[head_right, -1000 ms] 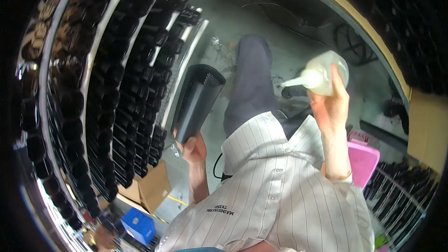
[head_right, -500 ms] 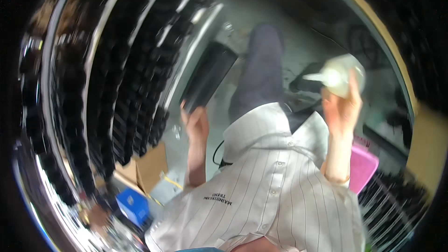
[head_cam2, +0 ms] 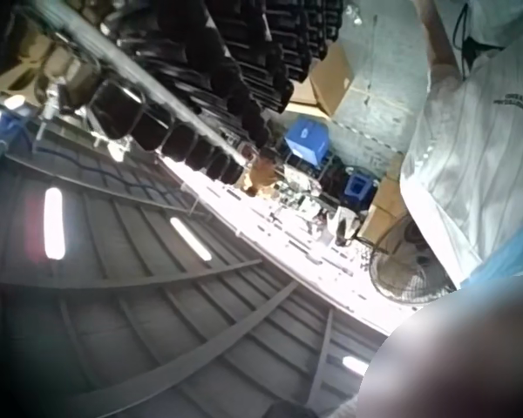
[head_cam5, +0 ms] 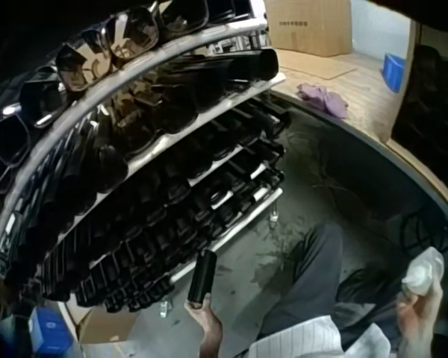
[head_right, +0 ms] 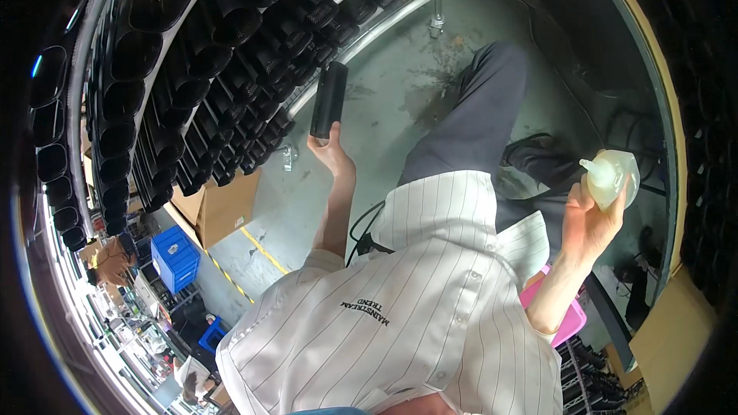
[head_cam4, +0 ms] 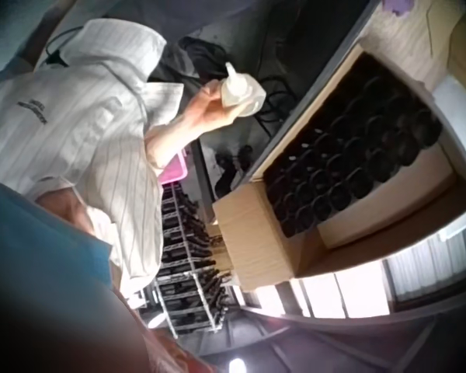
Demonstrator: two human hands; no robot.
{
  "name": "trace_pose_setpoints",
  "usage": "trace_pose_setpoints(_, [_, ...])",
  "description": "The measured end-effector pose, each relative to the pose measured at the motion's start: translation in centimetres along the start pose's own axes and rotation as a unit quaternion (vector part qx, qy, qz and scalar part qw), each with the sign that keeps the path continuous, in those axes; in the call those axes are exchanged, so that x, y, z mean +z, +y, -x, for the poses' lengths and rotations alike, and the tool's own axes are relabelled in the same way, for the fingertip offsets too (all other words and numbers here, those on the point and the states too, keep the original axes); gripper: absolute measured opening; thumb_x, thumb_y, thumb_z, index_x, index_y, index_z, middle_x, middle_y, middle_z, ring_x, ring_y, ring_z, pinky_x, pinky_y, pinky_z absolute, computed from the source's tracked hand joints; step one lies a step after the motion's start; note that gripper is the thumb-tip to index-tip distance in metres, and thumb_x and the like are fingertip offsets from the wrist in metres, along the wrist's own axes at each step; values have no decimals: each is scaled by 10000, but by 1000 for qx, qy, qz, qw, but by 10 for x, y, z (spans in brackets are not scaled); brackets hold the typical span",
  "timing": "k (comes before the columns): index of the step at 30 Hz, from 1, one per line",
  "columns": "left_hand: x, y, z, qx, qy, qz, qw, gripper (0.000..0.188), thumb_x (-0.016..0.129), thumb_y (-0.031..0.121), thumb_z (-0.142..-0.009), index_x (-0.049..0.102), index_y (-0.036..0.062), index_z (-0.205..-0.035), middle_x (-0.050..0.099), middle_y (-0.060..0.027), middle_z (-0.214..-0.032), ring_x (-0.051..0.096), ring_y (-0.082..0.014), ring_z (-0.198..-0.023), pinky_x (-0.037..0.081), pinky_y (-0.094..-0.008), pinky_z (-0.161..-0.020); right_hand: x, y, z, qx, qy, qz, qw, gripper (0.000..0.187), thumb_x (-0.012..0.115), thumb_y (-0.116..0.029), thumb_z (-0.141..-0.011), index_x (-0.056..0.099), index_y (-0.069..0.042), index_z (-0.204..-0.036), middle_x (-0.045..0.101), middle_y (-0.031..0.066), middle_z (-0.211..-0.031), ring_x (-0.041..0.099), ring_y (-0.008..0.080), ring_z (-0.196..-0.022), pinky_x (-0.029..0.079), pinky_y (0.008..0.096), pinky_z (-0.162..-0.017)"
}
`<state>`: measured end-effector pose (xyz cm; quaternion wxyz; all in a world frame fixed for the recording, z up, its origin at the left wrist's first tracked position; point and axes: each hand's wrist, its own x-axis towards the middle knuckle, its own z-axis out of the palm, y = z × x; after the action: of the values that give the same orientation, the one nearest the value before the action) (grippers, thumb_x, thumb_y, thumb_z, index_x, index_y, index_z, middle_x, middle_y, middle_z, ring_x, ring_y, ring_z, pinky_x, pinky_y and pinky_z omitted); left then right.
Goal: The recorder is using a squeeze bottle to apply liquid lubricant into the interior of several black cylindrical parts stored in a rack.
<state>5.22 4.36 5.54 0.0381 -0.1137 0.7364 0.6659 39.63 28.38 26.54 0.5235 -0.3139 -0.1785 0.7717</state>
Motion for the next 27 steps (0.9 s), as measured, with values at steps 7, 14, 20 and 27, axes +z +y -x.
trace_pose_setpoints(7, [26, -19, -45, 31, 63, 10, 997, 651, 779, 218, -811, 396, -21, -1280, 474, -140, -1133, 542, -210, -979, 443, -320, -903, 8, -1, 4, 4, -24, 23, 999, 412, 599, -153, -978, 497, -17, -1353, 581, 186, -1291, 424, 118, -643, 357, 228, -548])
trace_pose_setpoints(14, [44, -55, -101, 56, 207, -85, 973, 691, 793, 293, -792, 423, -60, -1257, 478, -200, -1172, 534, -305, -1047, 436, -375, -969, 1, -3, 8, 16, -28, 22, 999, 426, 586, -146, -980, 472, 16, -1358, 574, 183, -1296, 411, 116, -643, 355, 228, -550])
trace_pose_setpoints(20, [53, -69, -139, 37, 338, -152, 928, 684, 761, 366, -808, 456, -65, -1243, 476, -234, -1208, 504, -345, -1084, 408, -399, -1016, 2, -1, 12, 33, -39, 11, 999, 553, 601, -138, -969, 370, 60, -1430, 551, 148, -1144, 383, 108, -680, 337, 231, -586])
trace_pose_setpoints(27, [53, -37, -112, -101, 184, -112, 971, 553, 722, 425, -845, 599, -71, -1055, 619, -167, -976, 586, -296, -883, 490, -365, -851, 31, 10, 14, -61, 155, 152, 974, 418, 663, -225, -954, 548, -5, -1290, 680, 127, -1052, 664, 142, -733, 479, 194, -491])
